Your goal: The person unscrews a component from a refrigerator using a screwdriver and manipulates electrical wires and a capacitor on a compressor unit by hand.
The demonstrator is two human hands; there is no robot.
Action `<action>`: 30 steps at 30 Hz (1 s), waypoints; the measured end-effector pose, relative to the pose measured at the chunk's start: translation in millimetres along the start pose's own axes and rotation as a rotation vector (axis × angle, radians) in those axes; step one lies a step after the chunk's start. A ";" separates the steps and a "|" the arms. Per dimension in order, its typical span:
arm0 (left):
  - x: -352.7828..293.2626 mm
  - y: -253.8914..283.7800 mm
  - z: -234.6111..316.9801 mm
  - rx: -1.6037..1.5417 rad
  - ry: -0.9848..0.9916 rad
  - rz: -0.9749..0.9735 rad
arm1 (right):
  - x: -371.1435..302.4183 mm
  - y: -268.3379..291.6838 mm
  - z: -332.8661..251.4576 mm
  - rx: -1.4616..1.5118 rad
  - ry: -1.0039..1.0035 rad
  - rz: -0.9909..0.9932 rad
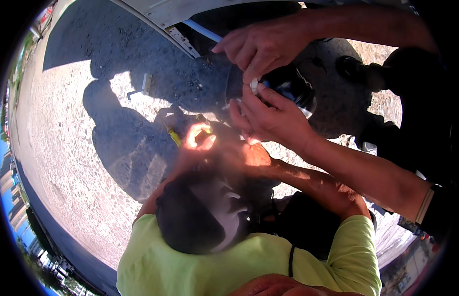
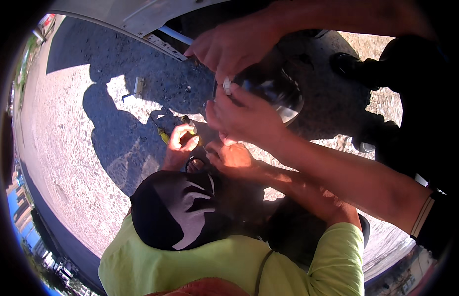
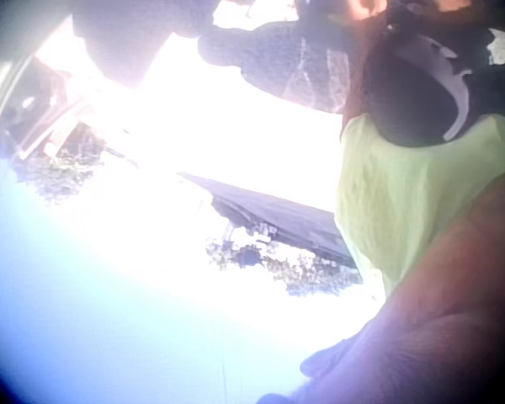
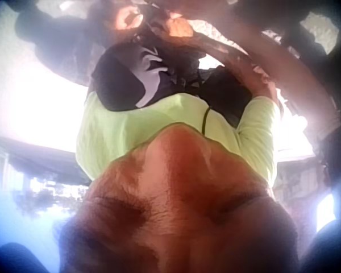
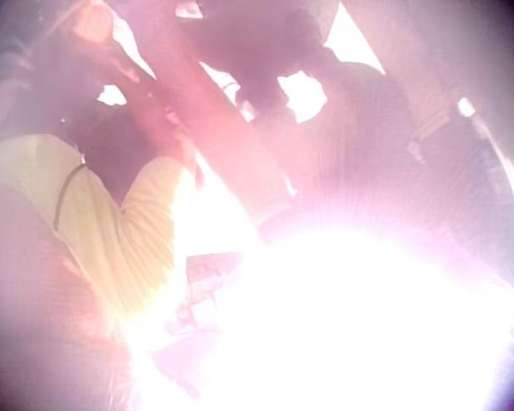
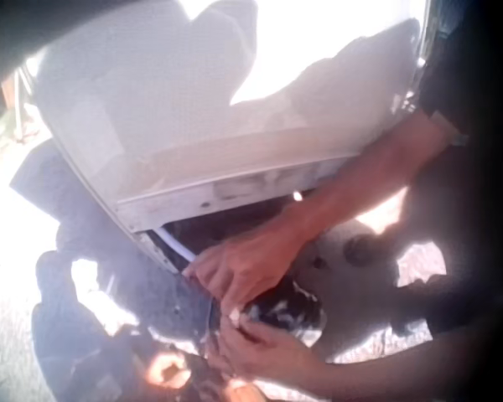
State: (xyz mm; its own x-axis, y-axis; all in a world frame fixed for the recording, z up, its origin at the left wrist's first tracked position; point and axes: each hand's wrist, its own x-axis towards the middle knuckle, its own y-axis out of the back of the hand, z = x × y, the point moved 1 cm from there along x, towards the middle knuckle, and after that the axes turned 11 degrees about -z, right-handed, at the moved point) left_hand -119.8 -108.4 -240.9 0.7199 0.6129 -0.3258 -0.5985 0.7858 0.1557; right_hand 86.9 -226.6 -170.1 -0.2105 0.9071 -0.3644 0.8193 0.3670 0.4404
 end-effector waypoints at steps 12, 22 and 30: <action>4.4 4.5 24.9 0.032 0.093 -0.008 | 12.3 107.6 -30.9 -2.060 0.121 0.086; 15.7 46.2 67.4 0.734 -0.218 -0.361 | 13.8 98.9 -31.3 -1.890 0.094 0.148; -6.7 78.0 4.5 0.487 0.082 -0.127 | 16.5 77.6 -32.5 -1.710 0.295 0.189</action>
State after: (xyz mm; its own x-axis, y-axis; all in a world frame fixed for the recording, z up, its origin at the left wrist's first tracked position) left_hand -169.7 -50.8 -222.3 0.7344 0.5172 -0.4394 -0.2613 0.8130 0.5203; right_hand 129.7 -176.5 -115.3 -0.4273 0.8920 -0.1472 -0.5547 -0.1302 0.8218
